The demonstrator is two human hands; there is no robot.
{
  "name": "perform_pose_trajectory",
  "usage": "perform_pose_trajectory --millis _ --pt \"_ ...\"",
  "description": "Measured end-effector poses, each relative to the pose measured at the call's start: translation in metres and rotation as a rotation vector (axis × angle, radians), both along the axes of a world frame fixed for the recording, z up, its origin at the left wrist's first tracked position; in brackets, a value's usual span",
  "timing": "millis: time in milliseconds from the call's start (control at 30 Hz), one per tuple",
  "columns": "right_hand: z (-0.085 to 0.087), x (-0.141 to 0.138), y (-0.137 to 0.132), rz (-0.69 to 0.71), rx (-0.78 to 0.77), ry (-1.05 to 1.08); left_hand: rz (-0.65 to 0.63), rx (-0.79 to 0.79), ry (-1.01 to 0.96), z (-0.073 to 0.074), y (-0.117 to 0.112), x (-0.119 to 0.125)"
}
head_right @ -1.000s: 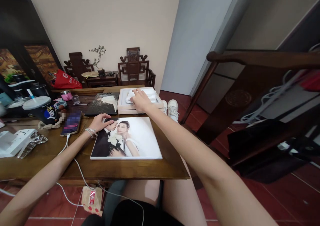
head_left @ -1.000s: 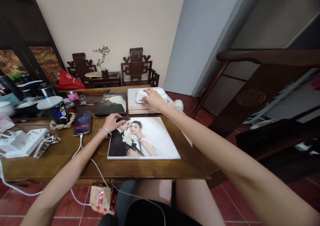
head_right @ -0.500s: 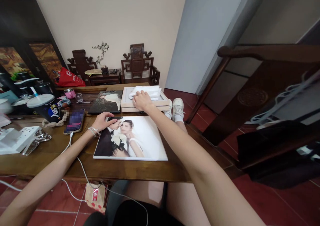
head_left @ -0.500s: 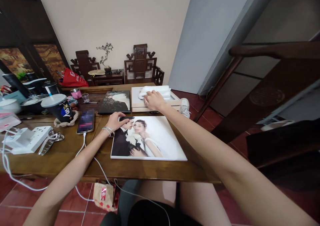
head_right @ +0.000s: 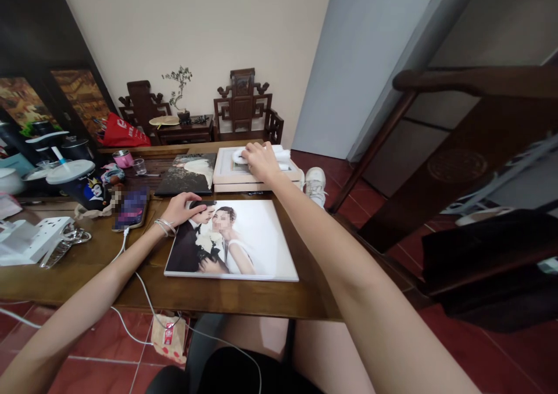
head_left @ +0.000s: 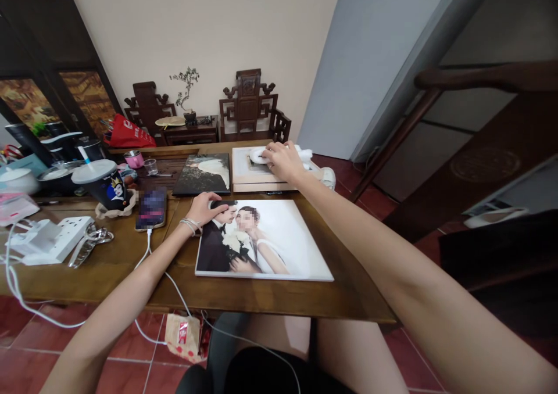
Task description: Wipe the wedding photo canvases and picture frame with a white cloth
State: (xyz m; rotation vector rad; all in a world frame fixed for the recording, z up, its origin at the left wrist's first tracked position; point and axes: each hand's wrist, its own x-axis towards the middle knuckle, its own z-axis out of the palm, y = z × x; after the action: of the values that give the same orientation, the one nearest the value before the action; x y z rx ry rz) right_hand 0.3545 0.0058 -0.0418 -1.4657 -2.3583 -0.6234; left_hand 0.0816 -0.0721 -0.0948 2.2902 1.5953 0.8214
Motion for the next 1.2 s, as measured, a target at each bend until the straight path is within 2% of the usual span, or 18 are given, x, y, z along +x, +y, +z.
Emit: perform_pose_trajectory --millis 200,300,367,500,600,667,700,767,867,900,967,1100,1200 --pt "-0.006 0.002 0.007 0.105 0.035 -0.095 -0.012 0.017 0.008 0.000 0.000 0.000" --pt "0.000 0.007 0.006 0.114 0.058 -0.073 -0.008 0.022 0.001 -0.001 0.000 0.000" --pt "0.011 0.013 0.004 0.119 0.110 0.096 -0.011 0.035 -0.001 -0.002 0.000 0.000" --pt "0.045 0.033 -0.011 0.208 0.207 0.608 -0.020 0.074 0.035 -0.003 -0.002 -0.001" --pt "0.064 0.043 -0.038 0.325 0.139 0.939 -0.030 0.128 -0.026 0.006 -0.008 0.003" --pt "0.066 0.043 -0.062 0.408 0.044 1.106 -0.072 0.165 -0.211 0.020 -0.016 0.011" --pt "0.064 0.040 -0.075 0.437 -0.010 1.176 -0.091 0.159 -0.356 0.028 -0.020 0.017" --pt "0.055 0.032 -0.102 0.463 -0.140 1.302 -0.203 0.049 -0.638 0.043 -0.031 0.031" --pt "0.037 0.016 -0.137 0.457 -0.360 1.495 -0.354 -0.186 -0.871 0.058 -0.049 0.051" --pt "0.031 0.012 -0.146 0.460 -0.424 1.557 -0.357 -0.273 -0.908 0.061 -0.054 0.056" --pt "0.022 0.006 -0.161 0.489 -0.522 1.652 -0.304 -0.343 -0.979 0.061 -0.064 0.063" --pt "0.007 0.012 -0.176 0.563 -0.668 1.676 -0.273 -0.312 -0.933 0.059 -0.077 0.066" --pt "0.000 0.019 -0.180 0.519 -0.790 1.598 -0.307 -0.310 -0.828 0.059 -0.084 0.065"
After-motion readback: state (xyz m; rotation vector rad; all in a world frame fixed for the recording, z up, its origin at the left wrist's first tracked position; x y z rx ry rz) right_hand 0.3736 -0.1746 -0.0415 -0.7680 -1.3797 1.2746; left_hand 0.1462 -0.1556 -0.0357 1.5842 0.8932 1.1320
